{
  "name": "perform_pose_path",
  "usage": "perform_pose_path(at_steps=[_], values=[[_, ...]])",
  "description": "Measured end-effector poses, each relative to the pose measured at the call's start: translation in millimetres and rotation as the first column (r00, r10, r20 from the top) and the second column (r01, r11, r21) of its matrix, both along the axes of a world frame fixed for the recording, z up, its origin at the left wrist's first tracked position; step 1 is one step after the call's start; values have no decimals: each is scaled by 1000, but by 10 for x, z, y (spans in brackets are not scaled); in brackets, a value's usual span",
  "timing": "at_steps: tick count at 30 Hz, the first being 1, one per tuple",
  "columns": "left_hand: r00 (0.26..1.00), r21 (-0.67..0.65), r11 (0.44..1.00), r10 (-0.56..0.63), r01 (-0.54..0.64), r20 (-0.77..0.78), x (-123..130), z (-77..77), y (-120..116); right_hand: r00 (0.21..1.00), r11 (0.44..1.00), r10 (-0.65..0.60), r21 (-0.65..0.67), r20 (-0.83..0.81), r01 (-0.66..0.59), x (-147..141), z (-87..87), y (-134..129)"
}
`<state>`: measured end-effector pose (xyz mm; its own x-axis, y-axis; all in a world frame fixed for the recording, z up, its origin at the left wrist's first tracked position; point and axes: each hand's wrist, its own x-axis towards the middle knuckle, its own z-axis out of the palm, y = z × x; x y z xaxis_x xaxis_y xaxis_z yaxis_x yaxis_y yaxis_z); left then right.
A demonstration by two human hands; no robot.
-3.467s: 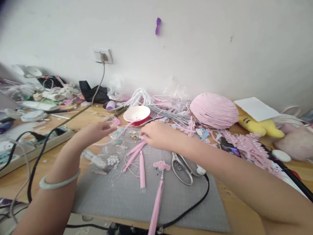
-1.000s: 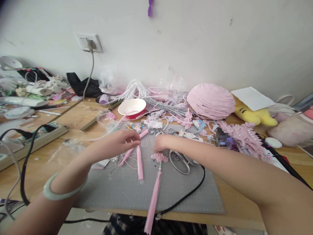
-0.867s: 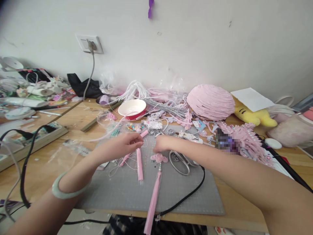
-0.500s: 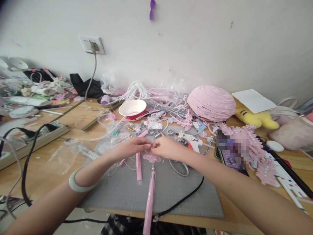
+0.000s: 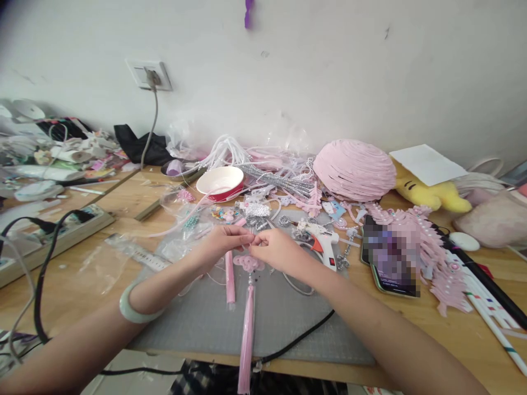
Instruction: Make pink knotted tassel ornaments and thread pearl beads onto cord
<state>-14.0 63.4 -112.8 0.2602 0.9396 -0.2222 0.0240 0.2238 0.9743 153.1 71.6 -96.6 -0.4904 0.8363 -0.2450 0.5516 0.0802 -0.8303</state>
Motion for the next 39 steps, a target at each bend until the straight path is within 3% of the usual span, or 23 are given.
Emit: perform_pose_path(at_steps=[5,10,16,20,24,28,31,35,39], values=[[988,3,1000,19,-19,156,38,86,114,989,995,-92,-57,-118,86,5,31,36],[962,18,1000,-1,-4,272,111,150,221,933,960,-240,-208,-270,187,51,70,63],[946,37,999,-13,1,325,127,94,239,849,895,-335,-419,-409,152,197,203,126],[956,58,998,-46,30,291,134,172,262,797,899,-374,-396,-473,187,262,297,223],[964,75,996,-69,52,256,141,331,275,744,934,-350,-275,-568,230,268,382,239],[979,99,991,-102,86,175,133,480,195,720,954,-300,-210,-625,215,243,386,175],[978,72,993,-102,91,183,121,555,127,684,933,-346,-309,-642,182,221,377,138],[969,45,993,-120,113,216,97,598,82,638,885,-382,-463,-669,44,209,389,118],[973,45,993,-114,107,203,69,600,52,611,860,-418,-510,-673,26,203,379,116]])
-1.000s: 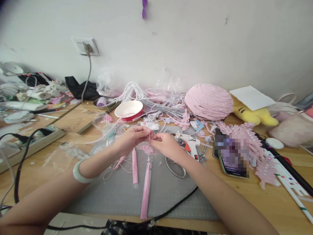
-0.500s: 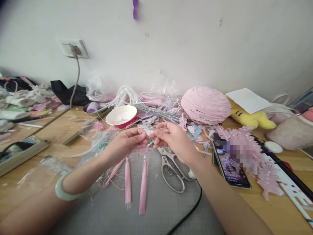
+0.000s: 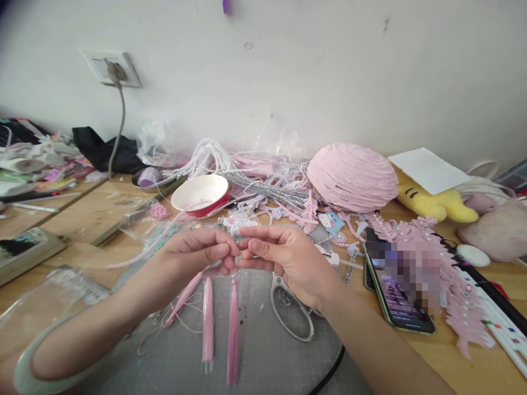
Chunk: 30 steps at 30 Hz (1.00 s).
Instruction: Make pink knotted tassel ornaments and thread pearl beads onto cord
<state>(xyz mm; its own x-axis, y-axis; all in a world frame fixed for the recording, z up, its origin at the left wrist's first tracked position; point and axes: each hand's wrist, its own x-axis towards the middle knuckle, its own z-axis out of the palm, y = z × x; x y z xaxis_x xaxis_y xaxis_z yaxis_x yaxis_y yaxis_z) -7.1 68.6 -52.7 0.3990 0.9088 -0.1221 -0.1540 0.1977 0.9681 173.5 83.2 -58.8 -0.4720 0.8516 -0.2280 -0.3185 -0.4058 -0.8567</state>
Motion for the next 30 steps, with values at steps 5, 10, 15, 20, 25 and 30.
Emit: perform_pose_path(at_steps=[5,10,15,20,25,30], values=[[997,4,1000,-24,24,-71,-27,-6,-49,997,991,-66,118,30,62,-47,-48,-21],[997,34,999,12,-10,-72,-39,-8,-42,996,994,-56,99,74,49,-49,-16,-78],[995,57,998,25,-19,-97,-39,0,-36,990,986,-80,155,113,62,-28,-10,-96],[988,81,997,26,-14,-152,-43,30,-69,976,964,-147,244,159,106,-57,-64,-107],[986,84,996,27,-14,-163,-50,31,-70,978,952,-151,289,141,105,-93,-74,-128],[985,84,996,21,-7,-169,-49,9,-52,983,949,-145,295,110,107,-105,-107,-133]])
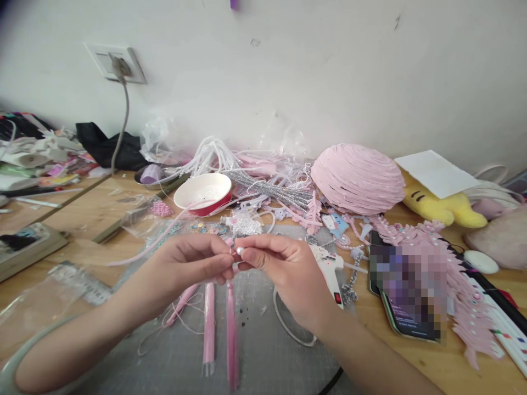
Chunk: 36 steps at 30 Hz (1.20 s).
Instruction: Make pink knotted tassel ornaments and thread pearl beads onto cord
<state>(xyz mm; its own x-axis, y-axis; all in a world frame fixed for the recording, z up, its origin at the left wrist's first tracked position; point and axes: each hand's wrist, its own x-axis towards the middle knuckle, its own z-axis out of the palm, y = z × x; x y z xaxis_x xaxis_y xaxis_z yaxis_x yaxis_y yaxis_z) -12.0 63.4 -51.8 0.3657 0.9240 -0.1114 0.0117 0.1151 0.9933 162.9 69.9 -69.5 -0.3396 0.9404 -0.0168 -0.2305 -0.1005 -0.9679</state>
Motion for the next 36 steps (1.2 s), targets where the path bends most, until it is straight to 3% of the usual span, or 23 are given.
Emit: perform_pose_path(at_steps=[10,18,23,26,31,36], values=[[999,12,1000,1,0,-47,9,-10,-11,1000,1000,15,9,26,-15,-8,-31,-23],[999,4,1000,8,-8,-31,27,-19,-13,987,992,-119,47,107,114,11,-36,-26],[999,8,1000,-3,3,-34,31,-13,-19,996,995,61,-81,58,-56,2,14,-11],[1000,12,1000,0,1,-31,18,-7,-19,994,992,92,-95,51,-87,-13,50,-10],[996,29,999,-28,30,-89,16,6,-49,950,992,123,-28,289,-120,14,68,-56],[960,101,982,-127,156,-250,53,61,-187,739,939,154,135,656,-315,63,173,-172]])
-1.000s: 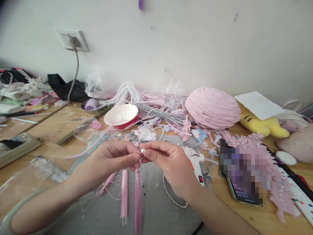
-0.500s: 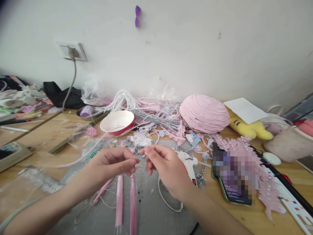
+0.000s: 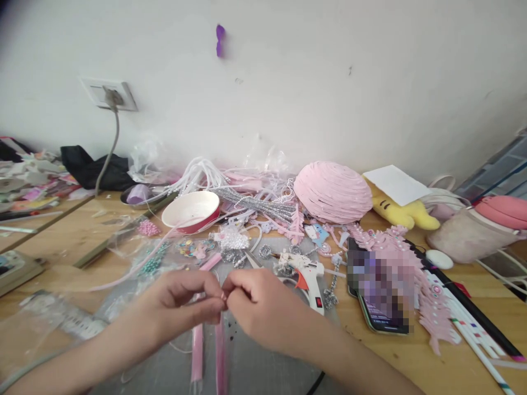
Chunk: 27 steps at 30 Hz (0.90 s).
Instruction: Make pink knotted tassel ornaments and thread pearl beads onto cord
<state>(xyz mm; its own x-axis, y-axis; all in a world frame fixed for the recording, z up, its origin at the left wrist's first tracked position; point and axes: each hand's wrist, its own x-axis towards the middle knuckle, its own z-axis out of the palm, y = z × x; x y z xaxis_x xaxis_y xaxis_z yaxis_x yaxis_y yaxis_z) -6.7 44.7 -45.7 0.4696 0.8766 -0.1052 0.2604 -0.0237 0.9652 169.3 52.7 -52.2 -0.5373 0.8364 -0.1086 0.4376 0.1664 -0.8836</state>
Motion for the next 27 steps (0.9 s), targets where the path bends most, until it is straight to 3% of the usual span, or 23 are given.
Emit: perform_pose_path(at_steps=[4,8,12,20,24,27], values=[[972,218,968,-76,125,-222,25,66,-142,982,994,109,-8,154,-109,52,121,-93],[936,441,861,-102,252,-336,54,53,-252,948,985,168,-4,270,-173,110,192,-170],[931,566,772,-89,289,-354,89,-30,-323,900,979,186,0,394,-203,153,210,-207],[931,656,684,-96,319,-353,126,-118,-312,867,983,125,61,483,-175,149,155,-155],[915,633,702,-62,324,-400,92,-60,-287,853,982,70,114,517,-150,163,187,-115],[916,620,723,-46,305,-398,57,-8,-262,800,981,-65,185,597,-59,266,186,87]])
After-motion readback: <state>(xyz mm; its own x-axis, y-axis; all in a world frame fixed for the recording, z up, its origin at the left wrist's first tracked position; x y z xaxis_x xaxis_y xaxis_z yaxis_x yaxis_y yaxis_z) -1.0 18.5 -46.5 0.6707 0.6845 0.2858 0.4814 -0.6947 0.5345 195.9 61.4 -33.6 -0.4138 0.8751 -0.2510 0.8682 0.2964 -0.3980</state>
